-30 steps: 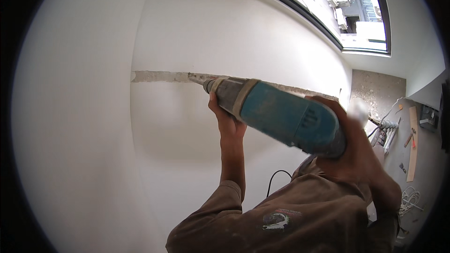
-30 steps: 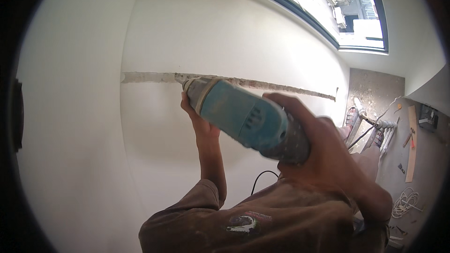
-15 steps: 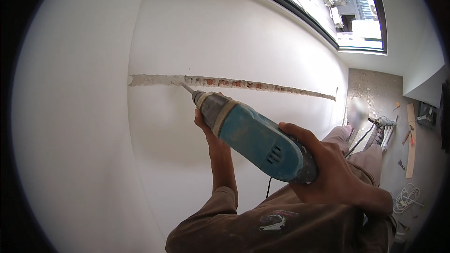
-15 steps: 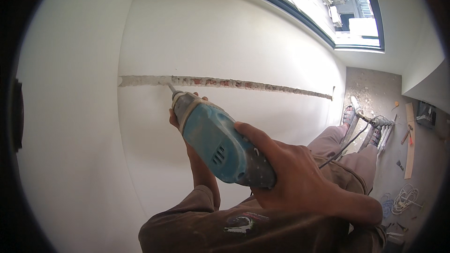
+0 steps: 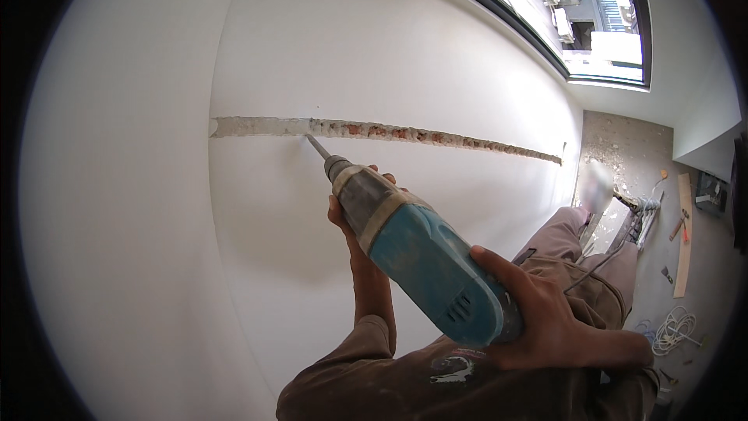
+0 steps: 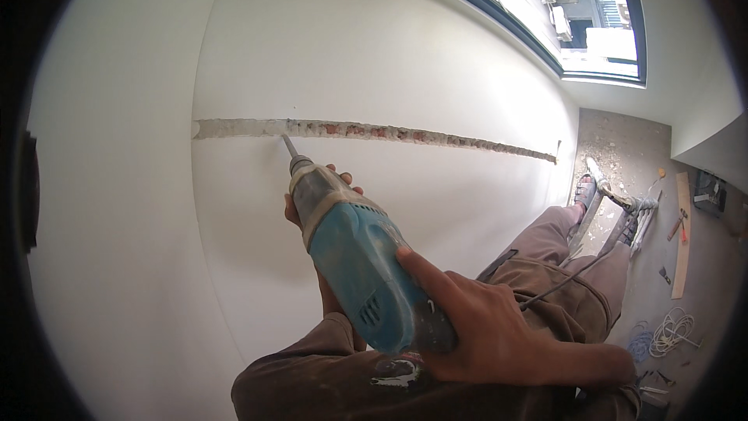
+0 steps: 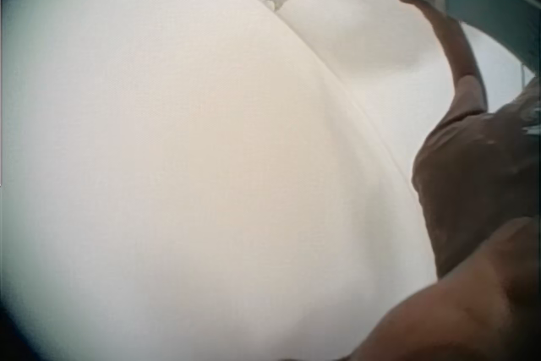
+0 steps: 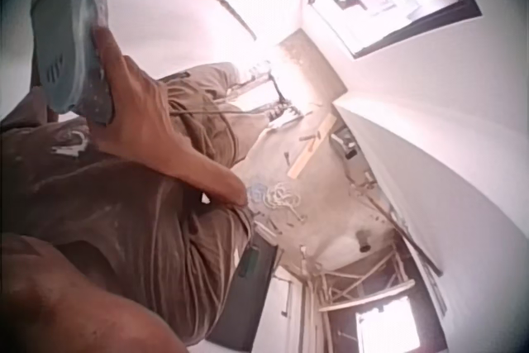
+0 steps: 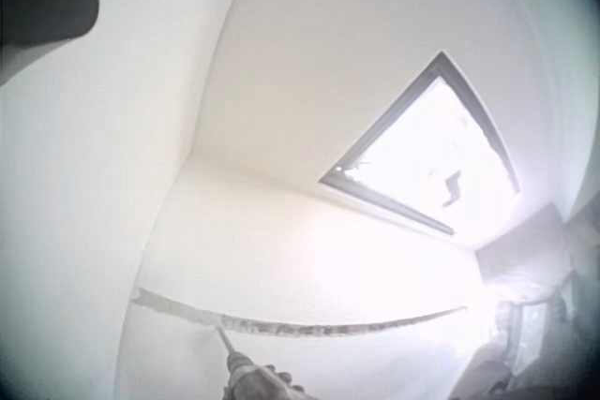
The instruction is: The person uses a power drill to create a series of holes along a horizontal and vertical line on a wall while standing on a ladder.
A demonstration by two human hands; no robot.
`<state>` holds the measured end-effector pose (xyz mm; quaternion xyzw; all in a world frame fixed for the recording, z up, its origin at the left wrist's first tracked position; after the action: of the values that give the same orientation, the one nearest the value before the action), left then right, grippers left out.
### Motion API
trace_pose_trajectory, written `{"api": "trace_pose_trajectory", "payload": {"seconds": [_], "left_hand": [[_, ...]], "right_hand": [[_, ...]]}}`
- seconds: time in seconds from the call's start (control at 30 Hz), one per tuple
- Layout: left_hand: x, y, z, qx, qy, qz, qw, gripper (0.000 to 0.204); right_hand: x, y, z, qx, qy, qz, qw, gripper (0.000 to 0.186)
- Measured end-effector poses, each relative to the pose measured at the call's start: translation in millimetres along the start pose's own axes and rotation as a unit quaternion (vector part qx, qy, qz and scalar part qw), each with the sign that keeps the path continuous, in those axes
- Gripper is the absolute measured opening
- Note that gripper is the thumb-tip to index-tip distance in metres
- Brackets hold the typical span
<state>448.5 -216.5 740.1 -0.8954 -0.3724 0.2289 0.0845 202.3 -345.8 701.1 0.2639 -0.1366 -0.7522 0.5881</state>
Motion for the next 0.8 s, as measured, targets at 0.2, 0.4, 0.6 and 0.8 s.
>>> {"api": "trace_pose_trajectory", "payload": {"seconds": [0.2,0.4,0.6,0.8], "left_hand": [[7.2,3.3,-0.2,0.019,-0.003,0.047,0.999,0.077],[20.0,3.2,0.1,0.018,-0.01,0.058,0.998,0.077],[16.4,0.3,11.5,0.041,-0.02,0.047,0.998,0.079],[-0.9,-8.4,16.6,0.038,-0.008,0.043,0.998,0.077]], "right_hand": [[-17.0,-4.5,-14.2,0.034,0.011,-0.029,0.999,0.097],[-31.3,-10.0,-21.8,0.013,-0.008,-0.021,1.0,0.097],[-28.2,-20.5,-19.8,-0.011,-0.016,-0.035,0.999,0.095],[-23.3,-37.0,-12.6,0.001,-0.005,-0.032,0.999,0.096]]}}
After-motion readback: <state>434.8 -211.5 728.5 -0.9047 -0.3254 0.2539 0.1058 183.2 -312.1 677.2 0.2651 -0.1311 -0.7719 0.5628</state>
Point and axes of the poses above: each hand's wrist, its own y-axis towards the middle knuckle, its own x-axis out of the back of the hand, z = x × y, the point moved 5 cm from there along y, towards the middle knuckle, and after that the axes turned 13 degrees about x, right-handed, at the moved point
